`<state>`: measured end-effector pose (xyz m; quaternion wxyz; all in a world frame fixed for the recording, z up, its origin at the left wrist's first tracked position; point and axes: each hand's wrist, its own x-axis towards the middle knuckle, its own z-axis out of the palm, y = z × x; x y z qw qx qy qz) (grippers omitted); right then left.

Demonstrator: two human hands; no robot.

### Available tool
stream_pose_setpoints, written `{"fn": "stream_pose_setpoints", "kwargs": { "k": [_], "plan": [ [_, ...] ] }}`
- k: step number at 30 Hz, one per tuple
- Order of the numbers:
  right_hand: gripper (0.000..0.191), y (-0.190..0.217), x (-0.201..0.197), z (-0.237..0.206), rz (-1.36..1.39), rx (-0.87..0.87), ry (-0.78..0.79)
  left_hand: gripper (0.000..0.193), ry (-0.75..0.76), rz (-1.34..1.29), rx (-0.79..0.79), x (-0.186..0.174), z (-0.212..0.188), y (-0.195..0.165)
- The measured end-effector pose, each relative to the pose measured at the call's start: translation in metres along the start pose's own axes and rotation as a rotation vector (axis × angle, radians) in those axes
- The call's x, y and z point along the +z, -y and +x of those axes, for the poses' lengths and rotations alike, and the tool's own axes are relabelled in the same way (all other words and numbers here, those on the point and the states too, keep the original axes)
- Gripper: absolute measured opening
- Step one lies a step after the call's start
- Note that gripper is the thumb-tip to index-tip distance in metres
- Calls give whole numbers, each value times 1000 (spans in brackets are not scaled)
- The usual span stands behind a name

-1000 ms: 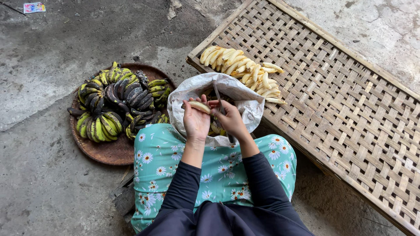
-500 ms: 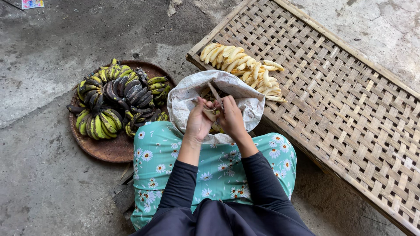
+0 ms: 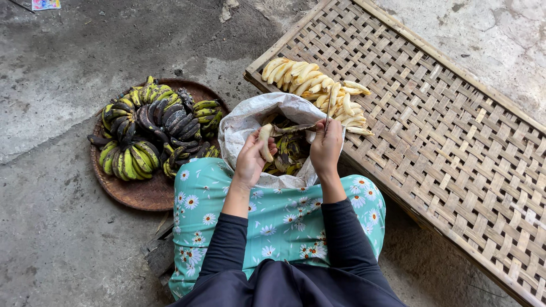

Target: The person sits on the ground and peels bananas one at a time using a knife, cutting the peel and pulling it off by hand. Peeled bananas are placed on a woven bamboo rack, and the peels are dropped into a sack between their legs.

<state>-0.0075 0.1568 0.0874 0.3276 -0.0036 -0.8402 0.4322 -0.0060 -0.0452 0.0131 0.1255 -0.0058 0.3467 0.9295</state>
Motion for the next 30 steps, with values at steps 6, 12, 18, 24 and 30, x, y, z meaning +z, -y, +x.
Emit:
{"fn": "stream_pose_setpoints", "kwargs": {
  "k": [6,12,18,24,30],
  "plan": [
    [13,-1,0,-2,6,57,11,24,-173,-111,162,2,5,-4],
    [35,15,-3,-7,359,163,440,37,-118,-218,185,9,4,-16],
    [60,64,-12,-31,687,279,867,24,-236,-220,207,12,20,-18],
    [53,91,-13,-35,472,-246,844,37,-260,-314,347,9,30,-24],
    [57,92,-12,-38,343,-138,938,49,-325,-317,474,16,32,-32]
  ]
}}
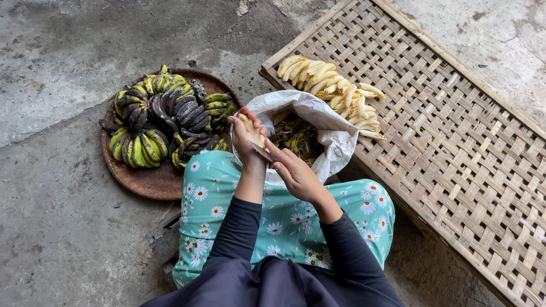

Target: The person sits on the ground and peels bananas one at a time using a knife, cutting the peel and pulling it off by hand. Peeled bananas are placed on a woven bamboo rack, and the peels are dropped into a sack between their legs.

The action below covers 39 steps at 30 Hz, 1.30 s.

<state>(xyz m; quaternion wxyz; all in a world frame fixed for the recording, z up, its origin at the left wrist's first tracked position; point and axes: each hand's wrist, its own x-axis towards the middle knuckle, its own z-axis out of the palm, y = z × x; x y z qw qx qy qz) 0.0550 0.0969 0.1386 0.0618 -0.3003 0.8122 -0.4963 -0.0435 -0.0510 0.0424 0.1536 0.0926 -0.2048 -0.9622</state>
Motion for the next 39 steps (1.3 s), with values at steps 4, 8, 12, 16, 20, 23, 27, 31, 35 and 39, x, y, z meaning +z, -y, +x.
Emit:
{"fn": "stream_pose_setpoints", "kwargs": {
  "k": [4,8,12,16,20,23,27,31,35,39],
  "plan": [
    [58,-2,0,0,2,13,-1,45,40,-42,58,10,-6,-3],
    [56,-2,0,-1,7,-29,-33,42,68,-85,83,21,-13,-8],
    [55,-2,-1,-1,-5,-7,-46,43,116,-85,81,29,-20,-13],
    [56,-3,-2,-1,-15,-3,-58,41,138,-110,12,35,-27,-12],
    [55,-7,-2,-1,-67,14,-104,42,173,-143,-80,40,-35,-11],
    [54,-12,-3,-1,-40,-10,-117,42,143,-75,-162,43,-43,-13],
    [55,-17,-3,-1,-6,-4,-135,41,172,-90,-216,49,-52,-16],
    [56,-17,0,-1,-17,-35,-209,42,258,-126,-203,57,-60,-16],
    [56,-18,1,0,-38,15,-254,45,225,-42,-211,63,-68,-11],
    [56,-19,-3,2,-99,20,-289,46,232,72,-174,66,-71,-7]
  ]
}}
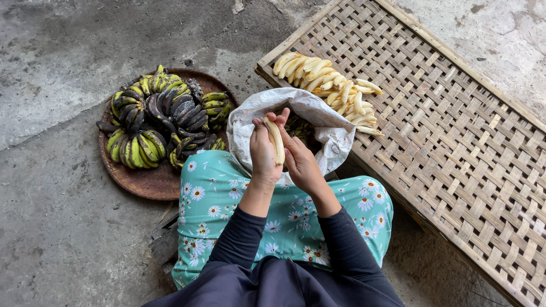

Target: The person sits on the ground and peels bananas one at a time using a knife, cutting the peel and pulling it off by hand. Peeled bananas are placed on a woven bamboo rack, and the peels are dropped into a sack between their legs.

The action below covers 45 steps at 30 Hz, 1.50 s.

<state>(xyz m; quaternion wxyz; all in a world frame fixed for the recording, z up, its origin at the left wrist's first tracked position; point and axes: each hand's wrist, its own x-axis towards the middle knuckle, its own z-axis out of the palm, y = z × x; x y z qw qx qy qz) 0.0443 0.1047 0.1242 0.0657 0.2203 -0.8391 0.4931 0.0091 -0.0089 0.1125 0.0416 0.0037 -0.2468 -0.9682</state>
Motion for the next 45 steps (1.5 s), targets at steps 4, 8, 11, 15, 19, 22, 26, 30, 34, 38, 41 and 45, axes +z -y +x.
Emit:
{"fn": "stream_pose_setpoints", "kwargs": {
  "k": [4,8,11,15,19,22,26,30,34,38,41,45],
  "plan": [
    [54,-2,-10,1,-154,61,-79,51,90,-1,-64,-2,11,14],
    [60,-13,-35,0,-554,137,-278,41,209,122,-214,-3,46,61],
    [62,-33,-63,-5,-768,267,-437,36,110,111,-454,3,75,119],
    [60,-73,-116,-27,-723,386,-810,32,126,707,-214,33,104,210],
    [57,-108,-161,-58,-696,400,-1047,38,579,1665,75,55,106,286],
    [51,-127,-167,-67,-456,486,-1074,12,791,2029,400,55,98,319],
    [51,-146,-165,-65,-591,328,-1011,30,861,2069,603,52,98,318],
    [46,-170,-166,-64,-396,199,-1045,35,747,1730,425,68,92,239],
    [41,-202,-182,-77,822,333,-1256,34,538,1452,531,27,83,88],
    [46,-224,-212,-101,2118,392,-1273,32,-12,1260,458,-98,88,-89],
    [35,-223,-217,-116,2250,650,-1158,26,-493,1181,513,-218,85,-198],
    [31,-204,-211,-123,1974,417,-1050,34,-920,1501,178,-337,58,-229]
  ]
}}
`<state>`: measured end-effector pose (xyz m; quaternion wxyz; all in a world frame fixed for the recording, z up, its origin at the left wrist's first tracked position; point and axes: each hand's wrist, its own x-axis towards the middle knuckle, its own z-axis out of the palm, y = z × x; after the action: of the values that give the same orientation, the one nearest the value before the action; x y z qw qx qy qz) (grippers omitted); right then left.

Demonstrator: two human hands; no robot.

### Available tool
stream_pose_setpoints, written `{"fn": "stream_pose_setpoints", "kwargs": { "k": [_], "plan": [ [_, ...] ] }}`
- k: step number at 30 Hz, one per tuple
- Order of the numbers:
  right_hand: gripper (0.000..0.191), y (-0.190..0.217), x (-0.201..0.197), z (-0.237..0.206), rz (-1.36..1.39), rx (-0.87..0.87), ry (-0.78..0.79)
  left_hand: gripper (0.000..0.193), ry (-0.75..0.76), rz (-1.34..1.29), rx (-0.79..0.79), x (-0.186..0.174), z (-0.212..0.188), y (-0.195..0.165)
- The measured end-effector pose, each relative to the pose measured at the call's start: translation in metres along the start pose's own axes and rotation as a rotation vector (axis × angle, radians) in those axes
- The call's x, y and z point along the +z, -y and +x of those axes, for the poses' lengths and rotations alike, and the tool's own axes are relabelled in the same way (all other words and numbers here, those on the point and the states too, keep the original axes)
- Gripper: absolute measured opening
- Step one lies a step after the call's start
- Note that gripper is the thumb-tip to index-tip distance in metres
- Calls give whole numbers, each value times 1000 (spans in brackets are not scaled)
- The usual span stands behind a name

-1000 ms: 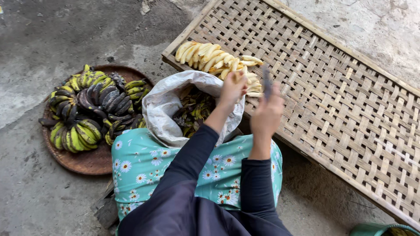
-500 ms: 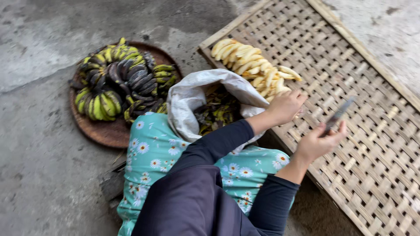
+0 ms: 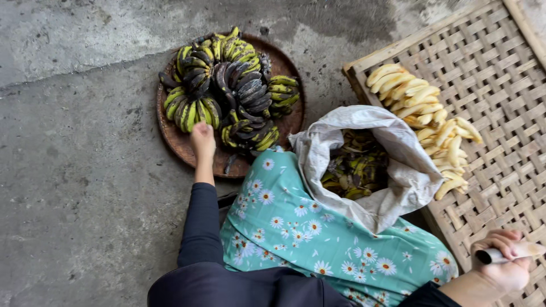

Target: The person sits on the ground and peels bananas one at a time using a knife, cutting the peel and pulling it off by hand. Peeled bananas are placed on a woven bamboo rack, and the peels are dropped into a sack between their legs.

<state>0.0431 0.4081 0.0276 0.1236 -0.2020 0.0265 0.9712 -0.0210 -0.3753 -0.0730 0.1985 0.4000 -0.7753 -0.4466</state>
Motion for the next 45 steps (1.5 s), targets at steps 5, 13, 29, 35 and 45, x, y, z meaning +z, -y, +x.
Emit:
{"fn": "stream_pose_setpoints", "kwargs": {
  "k": [5,13,29,35,45],
  "plan": [
    [33,-30,4,4,-53,-75,-37,58,267,-89,-459,46,-19,53],
    [44,-67,4,41,-70,-40,-120,39,266,-813,-1450,114,-24,49],
    [39,-69,-1,46,-77,-62,-191,41,168,-806,-1503,125,-16,41],
    [38,-71,-4,49,-79,-85,-211,47,-9,-790,-1530,136,-16,43],
    [46,-70,-4,49,-115,-106,-222,54,43,-909,-1317,150,-3,41]
  ]
}}
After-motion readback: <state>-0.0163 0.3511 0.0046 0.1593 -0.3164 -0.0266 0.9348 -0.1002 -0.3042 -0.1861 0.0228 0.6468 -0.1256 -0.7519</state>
